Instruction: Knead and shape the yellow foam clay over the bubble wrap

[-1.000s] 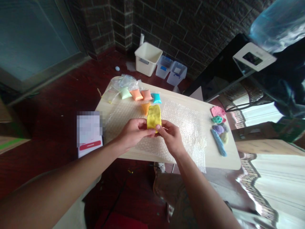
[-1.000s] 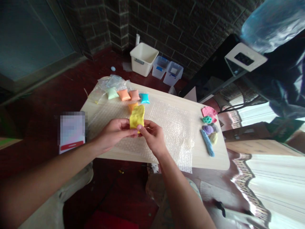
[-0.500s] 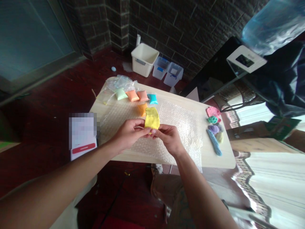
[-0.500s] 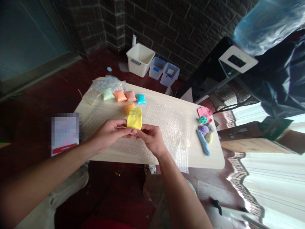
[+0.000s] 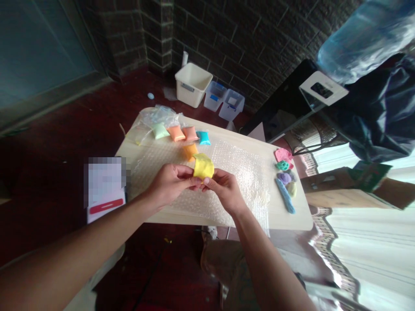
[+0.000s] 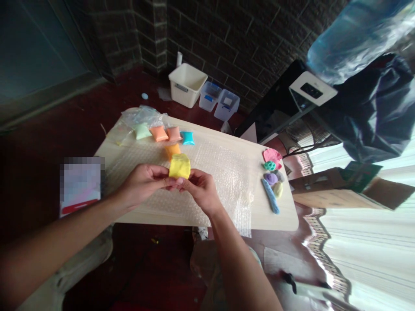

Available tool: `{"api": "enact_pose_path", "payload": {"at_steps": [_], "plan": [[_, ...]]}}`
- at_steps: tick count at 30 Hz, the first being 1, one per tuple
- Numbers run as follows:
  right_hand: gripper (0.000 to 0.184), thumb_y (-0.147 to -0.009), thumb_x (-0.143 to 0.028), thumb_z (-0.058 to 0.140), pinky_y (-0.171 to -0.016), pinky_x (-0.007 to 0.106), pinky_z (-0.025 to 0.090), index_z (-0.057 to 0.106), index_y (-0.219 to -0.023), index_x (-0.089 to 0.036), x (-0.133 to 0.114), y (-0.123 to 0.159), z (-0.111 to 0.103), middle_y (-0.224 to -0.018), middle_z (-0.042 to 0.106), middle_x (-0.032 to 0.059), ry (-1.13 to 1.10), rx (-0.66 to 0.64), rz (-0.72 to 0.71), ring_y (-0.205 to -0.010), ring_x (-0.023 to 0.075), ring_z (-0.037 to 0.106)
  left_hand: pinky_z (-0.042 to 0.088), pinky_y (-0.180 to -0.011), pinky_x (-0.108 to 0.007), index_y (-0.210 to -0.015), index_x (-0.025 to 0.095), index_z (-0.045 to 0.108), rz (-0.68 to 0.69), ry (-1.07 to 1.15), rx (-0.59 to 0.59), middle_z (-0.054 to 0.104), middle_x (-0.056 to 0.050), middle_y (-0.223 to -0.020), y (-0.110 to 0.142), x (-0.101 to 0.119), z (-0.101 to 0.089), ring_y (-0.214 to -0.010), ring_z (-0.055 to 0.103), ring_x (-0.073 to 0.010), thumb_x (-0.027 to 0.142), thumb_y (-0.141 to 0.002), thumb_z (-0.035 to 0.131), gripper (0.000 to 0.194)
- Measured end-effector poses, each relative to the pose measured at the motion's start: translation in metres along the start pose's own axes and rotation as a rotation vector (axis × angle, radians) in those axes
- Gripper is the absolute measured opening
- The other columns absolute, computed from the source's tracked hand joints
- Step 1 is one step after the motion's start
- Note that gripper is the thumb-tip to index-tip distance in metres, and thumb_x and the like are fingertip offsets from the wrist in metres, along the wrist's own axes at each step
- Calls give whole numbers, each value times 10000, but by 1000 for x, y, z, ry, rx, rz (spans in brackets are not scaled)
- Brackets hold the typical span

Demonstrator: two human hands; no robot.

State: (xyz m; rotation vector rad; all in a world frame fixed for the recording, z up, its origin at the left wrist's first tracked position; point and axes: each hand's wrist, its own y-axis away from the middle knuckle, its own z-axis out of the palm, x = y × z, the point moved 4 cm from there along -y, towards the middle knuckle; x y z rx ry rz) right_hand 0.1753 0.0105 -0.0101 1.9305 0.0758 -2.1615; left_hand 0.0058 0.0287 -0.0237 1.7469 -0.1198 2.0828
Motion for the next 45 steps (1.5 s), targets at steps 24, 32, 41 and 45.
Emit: {"api": "enact_pose_path", "payload": {"at_steps": [24, 32, 41, 45], "plan": [[340, -765, -443, 930, -688, 309, 551, 794, -961, -201, -2, 0, 3, -808, 775, 30, -14, -39, -26, -714, 163, 689, 570, -700, -289, -827, 170, 805, 42, 21, -48, 788, -54, -787, 2, 7, 5, -712, 704, -169, 332, -759, 893, 196], [328, -739, -496, 931, -624, 310, 514, 808, -765, -193, -1, -2, -2, -683, 731, 20, 88, -6, -33, -617, 148, 616, 569, -730, -301, -866, 158, 764, 86, -26, -58, 786, -73, -865, 1, 6, 8, -775, 726, -188, 323, -789, 840, 198], [289, -743, -439, 937, -594, 281, 515, 817, -819, -187, 1, 1, -3, -691, 728, 16, 90, -22, 10, -606, 130, 614, 575, -798, -341, -977, 164, 760, -52, 88, -90, 781, -94, -984, 0, -2, 4, -910, 726, -235, 507, -891, 728, 355], [262, -750, -402, 937, -605, 291, 526, 827, -857, -189, 6, 5, 9, -712, 730, 12, 57, -183, 73, -615, 133, 611, 560, -698, -321, -951, 174, 744, -92, 288, -129, 762, -72, -879, 1, -2, 11, -754, 703, -206, 554, -914, 714, 383]]}}
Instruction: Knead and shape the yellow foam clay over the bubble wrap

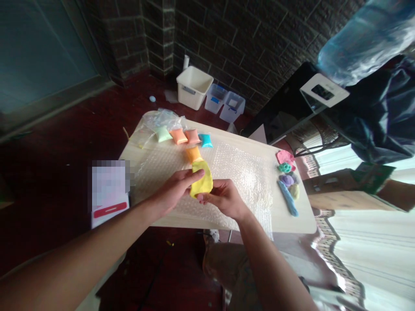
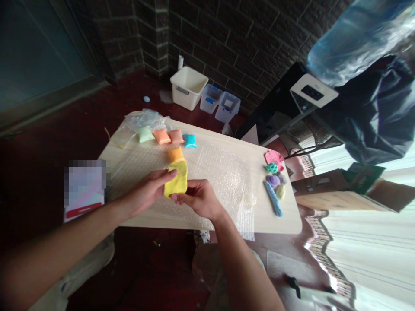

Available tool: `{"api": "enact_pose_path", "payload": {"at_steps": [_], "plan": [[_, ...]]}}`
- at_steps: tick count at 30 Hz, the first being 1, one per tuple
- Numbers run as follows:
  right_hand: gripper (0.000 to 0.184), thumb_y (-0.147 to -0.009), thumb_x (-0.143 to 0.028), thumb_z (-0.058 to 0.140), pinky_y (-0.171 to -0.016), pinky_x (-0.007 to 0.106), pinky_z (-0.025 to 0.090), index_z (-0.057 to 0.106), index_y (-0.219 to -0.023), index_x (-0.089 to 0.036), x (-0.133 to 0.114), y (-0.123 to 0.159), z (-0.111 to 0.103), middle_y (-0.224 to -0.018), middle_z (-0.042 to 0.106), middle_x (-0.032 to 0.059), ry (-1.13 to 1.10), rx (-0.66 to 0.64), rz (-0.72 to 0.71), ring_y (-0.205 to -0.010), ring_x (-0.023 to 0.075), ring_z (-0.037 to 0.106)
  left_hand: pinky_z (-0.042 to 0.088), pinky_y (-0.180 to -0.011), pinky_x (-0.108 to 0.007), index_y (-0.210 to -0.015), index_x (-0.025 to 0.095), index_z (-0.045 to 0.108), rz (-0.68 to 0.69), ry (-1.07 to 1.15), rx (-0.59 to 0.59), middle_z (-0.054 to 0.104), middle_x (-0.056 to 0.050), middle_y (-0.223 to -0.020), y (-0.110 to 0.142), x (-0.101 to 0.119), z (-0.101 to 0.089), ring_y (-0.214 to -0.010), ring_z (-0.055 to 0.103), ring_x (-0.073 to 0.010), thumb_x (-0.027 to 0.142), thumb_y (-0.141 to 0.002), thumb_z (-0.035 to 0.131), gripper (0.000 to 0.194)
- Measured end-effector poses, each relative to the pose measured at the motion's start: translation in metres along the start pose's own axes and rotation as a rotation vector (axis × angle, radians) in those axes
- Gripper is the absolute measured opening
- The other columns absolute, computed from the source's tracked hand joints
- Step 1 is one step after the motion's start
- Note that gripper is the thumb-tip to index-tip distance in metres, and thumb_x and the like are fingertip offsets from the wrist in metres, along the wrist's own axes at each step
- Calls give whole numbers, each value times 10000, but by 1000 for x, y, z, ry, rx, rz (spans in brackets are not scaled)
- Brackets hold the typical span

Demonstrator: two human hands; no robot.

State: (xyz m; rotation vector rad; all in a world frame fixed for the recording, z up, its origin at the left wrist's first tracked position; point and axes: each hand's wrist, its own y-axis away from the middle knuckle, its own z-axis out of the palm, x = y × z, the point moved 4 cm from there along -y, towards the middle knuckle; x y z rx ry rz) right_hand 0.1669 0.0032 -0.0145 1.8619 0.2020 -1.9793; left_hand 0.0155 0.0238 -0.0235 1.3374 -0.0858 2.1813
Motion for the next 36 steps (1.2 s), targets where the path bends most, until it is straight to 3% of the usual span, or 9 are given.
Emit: {"api": "enact_pose_path", "payload": {"at_steps": [3, 7, 14, 22, 28, 36], "plan": [[278, -759, -387, 929, -649, 297, 536, 830, -916, -180, 5, 0, 5, -779, 750, 17, -35, -69, 61, -661, 135, 625, 547, -693, -304, -947, 161, 734, 10, 95, 95, 761, -82, -906, -1, 2, -2, -790, 706, -208, 486, -857, 801, 344], [351, -747, -363, 941, -726, 300, 536, 820, -1014, -170, 7, -2, 6, -895, 769, 30, -47, -61, 71, -770, 152, 653, 559, -761, -318, -952, 139, 732, 79, 67, 161, 769, -88, -938, -1, 5, -5, -841, 716, -213, 420, -816, 848, 333], [286, -811, -417, 897, -619, 268, 508, 815, -872, -150, 11, -3, 5, -742, 731, 15, 23, -39, 66, -634, 124, 613, 563, -654, -305, -912, 152, 724, 94, -31, 179, 771, -70, -852, 1, 4, -4, -765, 725, -217, 455, -841, 812, 324], [305, -777, -413, 927, -630, 271, 562, 809, -882, -152, 9, -4, 10, -768, 756, 25, -14, -63, 74, -644, 132, 662, 612, -613, -336, -981, 134, 740, 60, 84, 186, 806, -132, -1000, 3, 9, -2, -821, 761, -266, 496, -823, 829, 405], [327, -809, -425, 904, -625, 262, 547, 782, -946, -154, 10, -10, 14, -771, 758, 26, -18, -21, 54, -644, 131, 672, 618, -684, -328, -1071, 125, 750, 109, 128, 214, 808, -136, -1037, 3, 12, -7, -901, 771, -266, 485, -858, 811, 422], [340, -871, -481, 837, -625, 280, 517, 790, -822, -148, 3, -12, 15, -726, 754, 34, 69, -17, 69, -621, 138, 645, 622, -805, -339, -1109, 129, 761, 156, 164, 214, 805, -134, -1094, 1, 11, -13, -1017, 765, -271, 445, -896, 797, 383]]}}
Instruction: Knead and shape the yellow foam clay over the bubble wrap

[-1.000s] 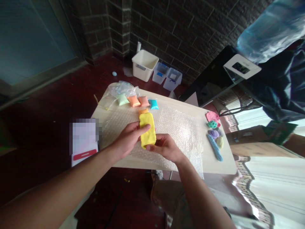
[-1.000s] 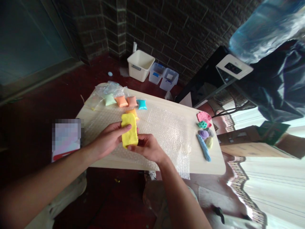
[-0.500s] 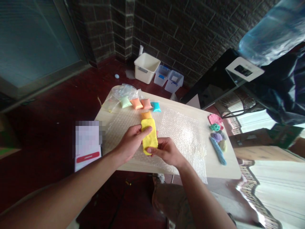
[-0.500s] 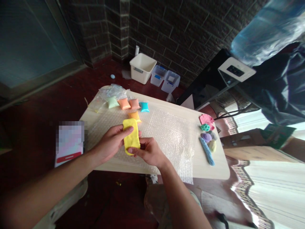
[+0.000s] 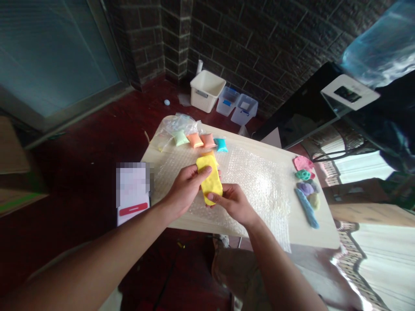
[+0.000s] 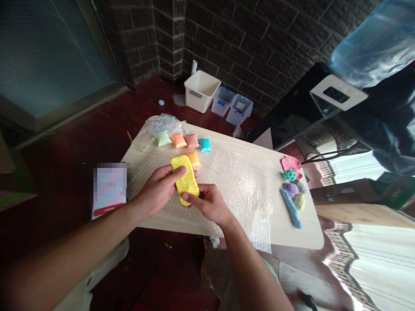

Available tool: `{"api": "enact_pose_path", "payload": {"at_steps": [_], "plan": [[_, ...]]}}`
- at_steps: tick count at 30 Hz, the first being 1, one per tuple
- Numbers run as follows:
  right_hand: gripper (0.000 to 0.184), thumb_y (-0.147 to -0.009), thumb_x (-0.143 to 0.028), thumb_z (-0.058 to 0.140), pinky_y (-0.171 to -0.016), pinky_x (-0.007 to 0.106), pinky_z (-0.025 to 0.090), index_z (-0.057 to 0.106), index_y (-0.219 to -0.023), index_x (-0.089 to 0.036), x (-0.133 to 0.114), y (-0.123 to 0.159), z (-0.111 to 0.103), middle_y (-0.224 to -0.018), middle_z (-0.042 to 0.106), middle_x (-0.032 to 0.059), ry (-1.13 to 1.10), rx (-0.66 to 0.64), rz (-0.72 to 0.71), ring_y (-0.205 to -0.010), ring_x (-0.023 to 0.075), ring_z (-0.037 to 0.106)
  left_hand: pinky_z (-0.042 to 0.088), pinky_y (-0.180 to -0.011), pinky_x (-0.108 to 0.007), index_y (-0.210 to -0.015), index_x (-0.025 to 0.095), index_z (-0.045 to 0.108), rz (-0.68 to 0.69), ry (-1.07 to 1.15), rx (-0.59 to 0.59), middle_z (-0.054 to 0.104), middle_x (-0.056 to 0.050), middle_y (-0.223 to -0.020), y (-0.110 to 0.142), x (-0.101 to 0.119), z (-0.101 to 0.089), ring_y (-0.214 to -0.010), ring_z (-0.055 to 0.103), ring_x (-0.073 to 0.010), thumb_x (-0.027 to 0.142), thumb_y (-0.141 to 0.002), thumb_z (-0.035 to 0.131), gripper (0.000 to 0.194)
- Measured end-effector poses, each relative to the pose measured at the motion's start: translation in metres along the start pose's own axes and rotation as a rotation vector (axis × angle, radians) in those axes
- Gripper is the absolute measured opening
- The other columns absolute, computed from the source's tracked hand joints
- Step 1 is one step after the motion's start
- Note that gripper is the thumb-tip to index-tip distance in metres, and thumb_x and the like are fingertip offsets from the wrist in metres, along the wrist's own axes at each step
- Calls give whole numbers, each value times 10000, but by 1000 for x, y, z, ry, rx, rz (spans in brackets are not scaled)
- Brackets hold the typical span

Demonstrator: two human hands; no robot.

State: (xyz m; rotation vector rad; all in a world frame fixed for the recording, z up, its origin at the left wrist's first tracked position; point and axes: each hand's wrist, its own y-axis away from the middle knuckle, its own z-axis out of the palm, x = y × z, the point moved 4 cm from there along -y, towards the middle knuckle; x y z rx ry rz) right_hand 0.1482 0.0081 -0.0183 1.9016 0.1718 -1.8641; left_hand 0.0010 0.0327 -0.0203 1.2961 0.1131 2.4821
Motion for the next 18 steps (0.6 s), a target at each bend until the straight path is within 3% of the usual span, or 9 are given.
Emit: {"api": "enact_pose_path", "payload": {"at_steps": [4, 8, 10, 16, 18], "plan": [[305, -881, -443, 837, -657, 271, 528, 790, -847, -143, -1, 0, 1, -764, 762, 39, -54, -38, 13, -653, 137, 659, 614, -805, -313, -1089, 129, 761, 16, -21, -10, 801, -123, -1064, 1, 3, 1, -932, 765, -231, 441, -897, 794, 368], [339, -846, -458, 867, -701, 309, 585, 772, -945, -149, 2, -1, 5, -829, 774, 57, -161, -92, 33, -688, 166, 703, 508, -457, -257, -1067, 116, 733, -59, -133, -92, 739, -63, -773, 6, 4, 9, -534, 659, -162, 506, -906, 747, 422], [341, -860, -468, 854, -709, 309, 583, 763, -945, -151, 2, 0, 6, -821, 770, 57, -170, -111, 22, -708, 170, 707, 437, -377, -239, -1046, 116, 715, -99, -188, -132, 682, -27, -698, 8, 2, 12, -441, 582, -136, 530, -894, 746, 442], [311, -918, -465, 799, -676, 294, 546, 754, -868, -162, 5, 5, 10, -782, 753, 48, -106, -139, 0, -702, 162, 673, 371, -409, -206, -1084, 135, 717, -179, -270, -228, 691, -28, -787, 14, -4, 20, -493, 533, -96, 513, -871, 770, 436], [307, -888, -474, 825, -686, 295, 556, 740, -907, -180, 7, 5, 10, -813, 740, 33, -131, -110, -40, -734, 167, 674, 418, -480, -217, -1111, 139, 742, -193, -276, -249, 720, -44, -831, 15, -8, 23, -585, 597, -123, 481, -862, 787, 425]]}}
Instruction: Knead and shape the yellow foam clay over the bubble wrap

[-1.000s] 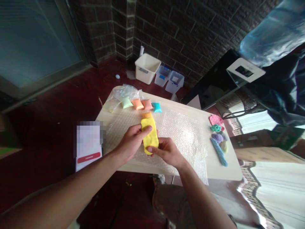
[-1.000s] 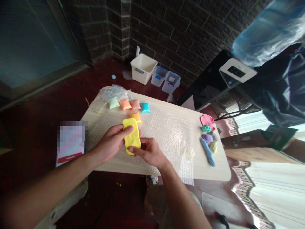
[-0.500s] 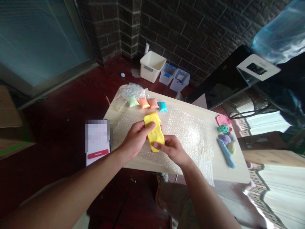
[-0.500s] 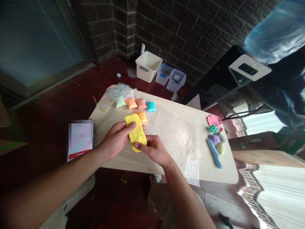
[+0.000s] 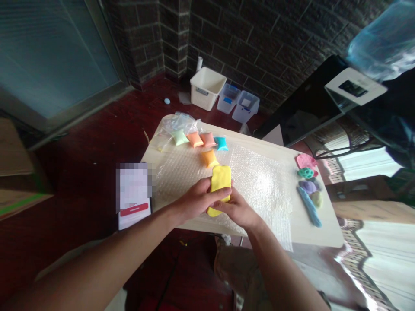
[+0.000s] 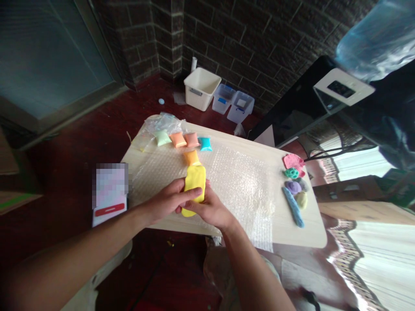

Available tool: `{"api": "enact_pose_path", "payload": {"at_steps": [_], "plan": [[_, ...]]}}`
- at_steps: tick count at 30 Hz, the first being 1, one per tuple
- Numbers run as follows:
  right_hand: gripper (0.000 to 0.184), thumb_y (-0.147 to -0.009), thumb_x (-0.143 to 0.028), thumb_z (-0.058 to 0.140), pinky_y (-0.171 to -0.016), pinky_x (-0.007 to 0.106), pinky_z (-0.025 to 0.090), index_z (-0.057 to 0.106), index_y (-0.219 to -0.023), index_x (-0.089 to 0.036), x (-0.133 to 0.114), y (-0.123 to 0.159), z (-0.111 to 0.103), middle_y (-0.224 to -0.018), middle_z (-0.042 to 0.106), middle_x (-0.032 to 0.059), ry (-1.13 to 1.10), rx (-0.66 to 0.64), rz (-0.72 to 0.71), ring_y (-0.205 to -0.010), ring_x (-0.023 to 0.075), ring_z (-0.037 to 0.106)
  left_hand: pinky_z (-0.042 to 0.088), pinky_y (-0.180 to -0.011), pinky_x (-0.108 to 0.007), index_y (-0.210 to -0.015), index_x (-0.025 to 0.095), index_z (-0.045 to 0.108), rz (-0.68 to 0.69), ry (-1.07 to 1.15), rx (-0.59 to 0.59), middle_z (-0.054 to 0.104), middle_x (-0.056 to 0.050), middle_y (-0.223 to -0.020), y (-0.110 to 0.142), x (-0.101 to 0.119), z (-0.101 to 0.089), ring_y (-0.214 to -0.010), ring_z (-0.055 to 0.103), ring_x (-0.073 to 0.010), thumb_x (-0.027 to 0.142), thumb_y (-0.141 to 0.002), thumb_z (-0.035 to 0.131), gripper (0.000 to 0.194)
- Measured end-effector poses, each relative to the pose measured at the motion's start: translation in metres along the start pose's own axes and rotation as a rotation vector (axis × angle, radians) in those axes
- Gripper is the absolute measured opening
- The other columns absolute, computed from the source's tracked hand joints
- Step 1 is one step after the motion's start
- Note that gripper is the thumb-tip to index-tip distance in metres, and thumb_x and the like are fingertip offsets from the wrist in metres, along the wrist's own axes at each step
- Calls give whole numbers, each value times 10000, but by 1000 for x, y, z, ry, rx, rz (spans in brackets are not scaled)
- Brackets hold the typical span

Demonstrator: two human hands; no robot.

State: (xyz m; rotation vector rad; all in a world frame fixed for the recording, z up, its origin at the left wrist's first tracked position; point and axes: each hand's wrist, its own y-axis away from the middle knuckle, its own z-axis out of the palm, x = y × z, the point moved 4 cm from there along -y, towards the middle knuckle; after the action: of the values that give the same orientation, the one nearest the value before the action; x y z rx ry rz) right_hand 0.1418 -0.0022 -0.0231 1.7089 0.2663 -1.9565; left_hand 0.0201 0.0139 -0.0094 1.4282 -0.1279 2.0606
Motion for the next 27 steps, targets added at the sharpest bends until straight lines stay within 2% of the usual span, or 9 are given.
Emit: {"api": "enact_pose_path", "payload": {"at_steps": [4, 7, 10, 12, 17, 20, 23, 27], "plan": [[330, -807, -429, 899, -681, 291, 552, 728, -965, -194, 1, 0, -5, -860, 714, 11, 57, 4, 7, -750, 163, 641, 559, -781, -315, -1073, 121, 777, 65, -26, 34, 774, -108, -986, -6, -6, -4, -885, 715, -228, 516, -892, 748, 436], [295, -878, -439, 826, -714, 314, 534, 753, -972, -168, -6, 1, -13, -898, 725, 36, 180, -1, 45, -783, 176, 637, 558, -885, -370, -1089, 124, 774, 174, -131, 100, 780, -128, -1055, -10, -6, -16, -962, 721, -262, 544, -949, 670, 455], [329, -944, -489, 738, -775, 338, 537, 772, -981, -164, -16, 3, -25, -933, 742, 60, 201, 148, 29, -851, 197, 668, 532, -913, -363, -1087, 143, 777, 269, -280, 164, 783, -116, -1069, -9, -1, -26, -978, 710, -252, 511, -990, 625, 410], [370, -949, -537, 711, -782, 350, 550, 773, -962, -173, -21, 3, -29, -911, 746, 66, 169, 255, 9, -851, 208, 690, 525, -891, -348, -1082, 145, 771, 289, -276, 192, 786, -107, -1048, -9, 2, -28, -963, 708, -242, 493, -994, 625, 387], [340, -915, -537, 748, -739, 336, 556, 725, -923, -198, -22, 1, -31, -864, 739, 53, 119, 391, -42, -808, 203, 706, 547, -776, -332, -1153, 130, 719, 193, 113, 249, 792, -107, -971, -13, 1, -28, -877, 736, -240, 492, -934, 711, 423], [328, -928, -527, 738, -715, 327, 551, 675, -889, -208, -21, 1, -33, -816, 714, 36, 122, 458, -90, -768, 193, 687, 574, -774, -360, -1159, 128, 698, 116, 356, 249, 794, -111, -938, -15, 1, -27, -848, 766, -257, 449, -900, 761, 417], [341, -931, -540, 734, -690, 314, 545, 648, -889, -213, -20, 1, -33, -781, 690, 20, 123, 452, -103, -726, 180, 665, 589, -772, -367, -1122, 125, 701, 72, 484, 237, 787, -100, -930, -14, 4, -26, -816, 774, -247, 367, -865, 806, 369], [394, -930, -583, 723, -604, 292, 527, 657, -860, -200, -13, -1, -28, -787, 678, 27, 165, 374, -45, -680, 167, 631, 584, -763, -327, -1088, 118, 710, 80, 500, 213, 780, -81, -950, -13, 9, -25, -816, 754, -208, 188, -785, 845, 339]]}}
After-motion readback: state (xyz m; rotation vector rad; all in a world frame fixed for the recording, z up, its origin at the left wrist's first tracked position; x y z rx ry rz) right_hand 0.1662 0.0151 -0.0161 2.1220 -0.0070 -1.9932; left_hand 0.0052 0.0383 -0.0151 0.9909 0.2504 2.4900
